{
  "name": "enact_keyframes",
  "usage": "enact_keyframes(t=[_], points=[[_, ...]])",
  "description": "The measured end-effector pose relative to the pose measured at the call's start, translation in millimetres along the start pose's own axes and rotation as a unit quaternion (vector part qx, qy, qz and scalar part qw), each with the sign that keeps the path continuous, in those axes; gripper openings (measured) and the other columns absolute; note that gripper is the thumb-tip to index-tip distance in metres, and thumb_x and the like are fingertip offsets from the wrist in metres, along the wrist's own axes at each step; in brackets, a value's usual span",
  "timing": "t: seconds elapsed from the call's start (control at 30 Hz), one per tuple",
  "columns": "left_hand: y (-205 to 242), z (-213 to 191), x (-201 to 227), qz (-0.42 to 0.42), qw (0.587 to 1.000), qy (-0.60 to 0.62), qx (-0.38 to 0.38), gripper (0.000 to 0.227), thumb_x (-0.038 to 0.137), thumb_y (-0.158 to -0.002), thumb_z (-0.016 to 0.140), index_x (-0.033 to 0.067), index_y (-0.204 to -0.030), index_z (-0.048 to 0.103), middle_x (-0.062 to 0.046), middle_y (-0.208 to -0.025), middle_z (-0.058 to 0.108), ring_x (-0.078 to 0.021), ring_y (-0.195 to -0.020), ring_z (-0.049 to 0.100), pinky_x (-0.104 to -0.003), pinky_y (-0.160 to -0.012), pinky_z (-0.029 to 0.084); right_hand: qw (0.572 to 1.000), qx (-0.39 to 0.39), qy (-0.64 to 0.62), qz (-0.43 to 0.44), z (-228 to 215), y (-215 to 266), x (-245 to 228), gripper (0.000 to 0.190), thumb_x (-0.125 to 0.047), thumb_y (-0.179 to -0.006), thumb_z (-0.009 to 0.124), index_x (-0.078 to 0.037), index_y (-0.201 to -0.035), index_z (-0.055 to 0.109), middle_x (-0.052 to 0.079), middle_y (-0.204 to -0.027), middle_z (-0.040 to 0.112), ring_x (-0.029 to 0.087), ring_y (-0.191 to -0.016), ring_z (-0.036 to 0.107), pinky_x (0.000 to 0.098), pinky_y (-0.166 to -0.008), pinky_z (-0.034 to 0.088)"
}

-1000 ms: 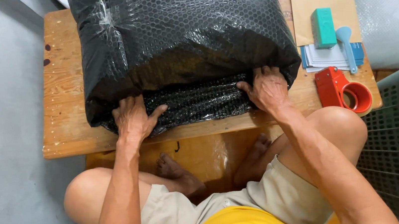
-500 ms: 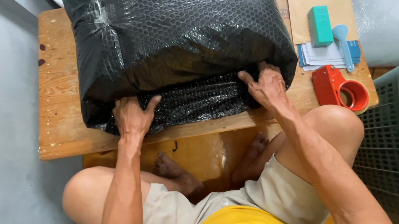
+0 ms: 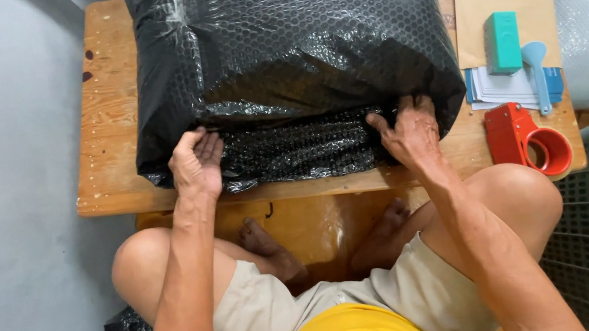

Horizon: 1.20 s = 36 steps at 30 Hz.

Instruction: The person is sitting on the floor in front of a wooden table, sealing a large black bubble mailer. They repeatedly apply strips of clear packing tape to the edges and seams of the package, smoothing them down with their hands to ensure a secure closure.

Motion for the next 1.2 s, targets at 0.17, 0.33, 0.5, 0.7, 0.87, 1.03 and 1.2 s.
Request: enact_keyframes(t=[0.17, 0.33, 0.5, 0.7, 0.87, 1.03, 1.2], points=[[17.5, 16.6, 8.5, -0.052, 0.984, 0.169, -0.02, 0.065, 0.011, -0.071, 0.08, -0.0044, -0.125, 0.047, -0.026, -0.129, 0.046, -0.0413, -0.134, 0.046, -0.059, -0.121, 0.031, 0.999, -0.022, -0.023, 0.019, 8.1, -1.7, 12.7, 0.075, -0.056, -0.087, 0.078, 0.003, -0.13, 0.059, 0.03, -0.132, 0.051, 0.052, -0.127, 0.052, 0.0612, -0.106, 0.045], [46.9, 42.2, 11.0, -0.053, 0.981, 0.176, -0.053, 0.085, 0.037, -0.075, 0.086, 0.0063, -0.137, 0.038, -0.017, -0.139, 0.037, -0.0321, -0.146, 0.034, -0.061, -0.127, 0.009, 0.996, 0.003, -0.092, 0.02, -3.5, 3.2, 17.6, 0.069, -0.055, -0.083, 0.082, 0.001, -0.12, 0.067, 0.029, -0.119, 0.056, 0.052, -0.118, 0.057, 0.06, -0.103, 0.048], [33.3, 35.7, 9.4, -0.038, 0.992, 0.108, -0.056, 0.108, 0.063, -0.073, 0.086, 0.0095, -0.148, 0.03, -0.018, -0.153, 0.03, -0.0292, -0.155, 0.021, -0.053, -0.129, 0.007, 0.863, -0.002, -0.487, 0.137, 15.4, -11.7, 36.1, 0.063, -0.031, -0.092, 0.083, 0.013, -0.13, 0.058, 0.017, -0.09, 0.065, 0.02, -0.084, 0.07, 0.0305, -0.076, 0.066], [50.3, 44.8, 17.2, -0.042, 0.994, 0.087, -0.054, 0.097, 0.064, -0.074, 0.083, 0.0132, -0.141, 0.036, -0.011, -0.147, 0.042, -0.0225, -0.149, 0.031, -0.046, -0.124, 0.009, 0.54, -0.073, -0.806, 0.232, 1.4, -4.2, 1.8, 0.076, -0.023, -0.09, 0.083, 0.005, -0.143, 0.037, 0.027, -0.142, 0.038, 0.042, -0.147, 0.035, 0.0538, -0.122, 0.037], [17.5, 37.7, 7.3, -0.048, 0.988, 0.139, -0.054, 0.087, 0.05, -0.079, 0.086, 0.0111, -0.14, 0.038, -0.013, -0.146, 0.043, -0.0247, -0.147, 0.034, -0.044, -0.124, 0.018, 0.487, -0.026, -0.84, 0.237, 15.5, -19.3, 15.9, 0.084, -0.019, -0.092, 0.079, 0.006, -0.152, 0.025, 0.024, -0.141, 0.036, 0.043, -0.148, 0.034, 0.0574, -0.123, 0.029], [-9.1, 18.5, 3.1, -0.043, 0.978, 0.202, -0.032, 0.068, 0.031, -0.081, 0.087, 0.005, -0.13, 0.047, -0.016, -0.13, 0.053, -0.031, -0.131, 0.052, -0.046, -0.121, 0.035, 0.447, 0.042, -0.851, 0.272, 38.3, -28.4, 40.4, 0.046, -0.002, -0.086, 0.077, 0.007, -0.125, 0.055, 0.024, -0.118, 0.058, 0.046, -0.123, 0.062, 0.064, -0.113, 0.046], [-4.4, 22.1, 12.4, -0.029, 0.968, 0.248, -0.019, 0.06, 0.017, -0.082, 0.084, -0.0021, -0.127, 0.051, -0.021, -0.124, 0.056, -0.0369, -0.124, 0.059, -0.054, -0.118, 0.042, 0.459, 0.089, -0.841, 0.272, 52.4, -35.9, 62.1, 0.032, 0.007, -0.089, 0.074, 0.013, -0.116, 0.058, 0.029, -0.111, 0.058, 0.055, -0.119, 0.061, 0.0767, -0.108, 0.04]])
Point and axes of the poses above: each hand's wrist, its own y-axis away from the middle knuckle, its own z-axis out of the palm, x = y × z, the point moved 7 cm from there along -y, towards the middle knuckle
